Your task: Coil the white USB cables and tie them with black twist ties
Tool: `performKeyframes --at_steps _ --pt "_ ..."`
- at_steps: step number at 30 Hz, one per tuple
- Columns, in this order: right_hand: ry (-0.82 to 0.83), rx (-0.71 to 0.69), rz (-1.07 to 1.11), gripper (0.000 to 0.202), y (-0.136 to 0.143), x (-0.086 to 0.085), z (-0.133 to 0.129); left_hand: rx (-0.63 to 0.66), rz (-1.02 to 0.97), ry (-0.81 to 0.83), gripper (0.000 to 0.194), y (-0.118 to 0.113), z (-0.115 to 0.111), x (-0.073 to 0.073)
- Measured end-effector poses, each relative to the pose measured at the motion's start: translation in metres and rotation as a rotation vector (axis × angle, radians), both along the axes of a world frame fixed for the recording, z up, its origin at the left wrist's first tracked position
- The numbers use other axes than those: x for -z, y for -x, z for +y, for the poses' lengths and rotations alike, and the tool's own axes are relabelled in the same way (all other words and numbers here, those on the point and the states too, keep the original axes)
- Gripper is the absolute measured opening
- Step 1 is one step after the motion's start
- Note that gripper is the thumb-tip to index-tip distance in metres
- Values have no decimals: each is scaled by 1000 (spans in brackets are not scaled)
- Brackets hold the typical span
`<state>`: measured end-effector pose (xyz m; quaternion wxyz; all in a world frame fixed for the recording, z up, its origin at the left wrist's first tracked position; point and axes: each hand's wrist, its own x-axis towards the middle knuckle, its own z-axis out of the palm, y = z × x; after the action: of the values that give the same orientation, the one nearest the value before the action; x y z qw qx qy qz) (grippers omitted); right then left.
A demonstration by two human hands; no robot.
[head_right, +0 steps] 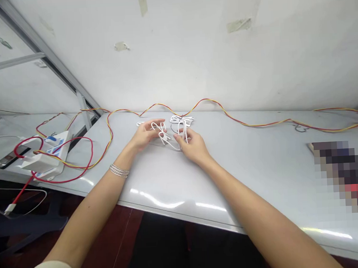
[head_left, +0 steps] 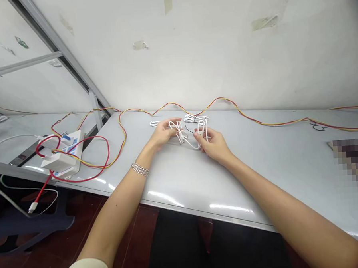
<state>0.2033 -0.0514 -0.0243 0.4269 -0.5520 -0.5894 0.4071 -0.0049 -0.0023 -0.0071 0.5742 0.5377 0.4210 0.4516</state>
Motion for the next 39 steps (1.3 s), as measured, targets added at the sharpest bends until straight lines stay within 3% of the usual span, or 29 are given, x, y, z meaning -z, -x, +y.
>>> performKeyframes --at_steps 10,14,18,24,30,34,39 --pt "-85 -223 -204 72 -3 -4 -6 58 59 -112 67 5 0 1" --pt "-170 -290 -289 45 0 -6 -8 39 65 -79 64 4 -1 -1" --pt "-192 -248 -264 22 3 -3 -9 23 106 -39 60 3 -1 -2" --pt "-48 -107 -98 37 1 0 -3 -3 42 -22 45 3 1 -1" --pt "28 -17 -1 34 2 2 2 60 -25 -30 39 1 -1 -5" --pt "20 -16 2 41 4 2 2 61 -47 6 35 0 -1 -5" --pt "-16 -59 -16 50 3 -2 -2 27 27 39 46 0 -1 -4"
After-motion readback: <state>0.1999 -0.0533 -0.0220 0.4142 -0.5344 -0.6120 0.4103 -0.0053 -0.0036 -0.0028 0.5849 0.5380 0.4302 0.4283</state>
